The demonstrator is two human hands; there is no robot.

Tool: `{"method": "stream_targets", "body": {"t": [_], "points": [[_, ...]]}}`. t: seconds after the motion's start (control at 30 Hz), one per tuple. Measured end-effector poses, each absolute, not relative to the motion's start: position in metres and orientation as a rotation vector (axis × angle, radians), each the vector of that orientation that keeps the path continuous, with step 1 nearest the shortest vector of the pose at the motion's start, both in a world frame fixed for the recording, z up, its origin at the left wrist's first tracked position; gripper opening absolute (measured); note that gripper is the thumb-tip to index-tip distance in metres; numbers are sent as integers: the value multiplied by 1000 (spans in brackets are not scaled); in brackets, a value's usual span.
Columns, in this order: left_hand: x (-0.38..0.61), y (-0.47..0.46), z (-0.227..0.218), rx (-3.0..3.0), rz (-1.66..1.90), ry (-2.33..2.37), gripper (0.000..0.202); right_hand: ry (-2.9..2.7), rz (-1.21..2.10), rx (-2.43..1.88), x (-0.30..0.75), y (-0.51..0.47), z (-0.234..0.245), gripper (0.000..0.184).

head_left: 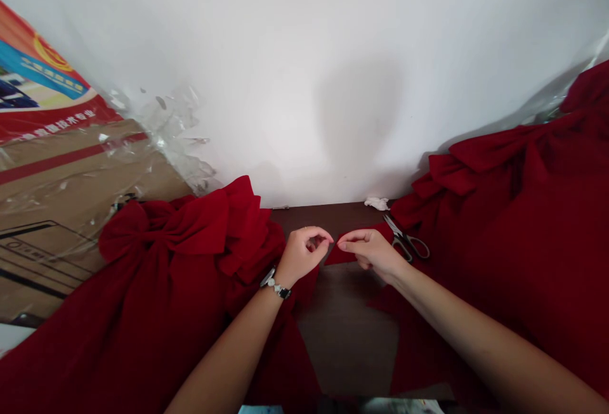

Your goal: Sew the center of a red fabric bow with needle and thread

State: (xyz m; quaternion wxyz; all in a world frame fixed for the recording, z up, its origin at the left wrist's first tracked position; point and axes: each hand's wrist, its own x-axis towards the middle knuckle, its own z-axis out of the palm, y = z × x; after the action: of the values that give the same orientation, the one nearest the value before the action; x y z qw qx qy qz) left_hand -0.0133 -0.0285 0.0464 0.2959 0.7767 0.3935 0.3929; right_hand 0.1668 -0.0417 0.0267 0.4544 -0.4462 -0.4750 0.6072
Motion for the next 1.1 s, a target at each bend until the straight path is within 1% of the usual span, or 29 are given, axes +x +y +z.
{"method": "stream_targets", "body": {"t": [0.17,0.37,0.6,0.93,1.1], "points": [[-12,-30,50,1915,954,974,17,-1150,1480,-1042,171,-43,31,38],[-11,-32,49,1718,933,950,18,-1199,1469,-963,172,-44,31,38],[-11,-34,49,1641,903,965,22,-1299,1313,-1008,170,-45,31,38],[-12,-33,48,1612,911,975,20,-1381,1225,-1010,171,-44,26,36],[-12,-32,46,1600,884,950,23,-1455,1142,-992,171,-45,31,30]]}}
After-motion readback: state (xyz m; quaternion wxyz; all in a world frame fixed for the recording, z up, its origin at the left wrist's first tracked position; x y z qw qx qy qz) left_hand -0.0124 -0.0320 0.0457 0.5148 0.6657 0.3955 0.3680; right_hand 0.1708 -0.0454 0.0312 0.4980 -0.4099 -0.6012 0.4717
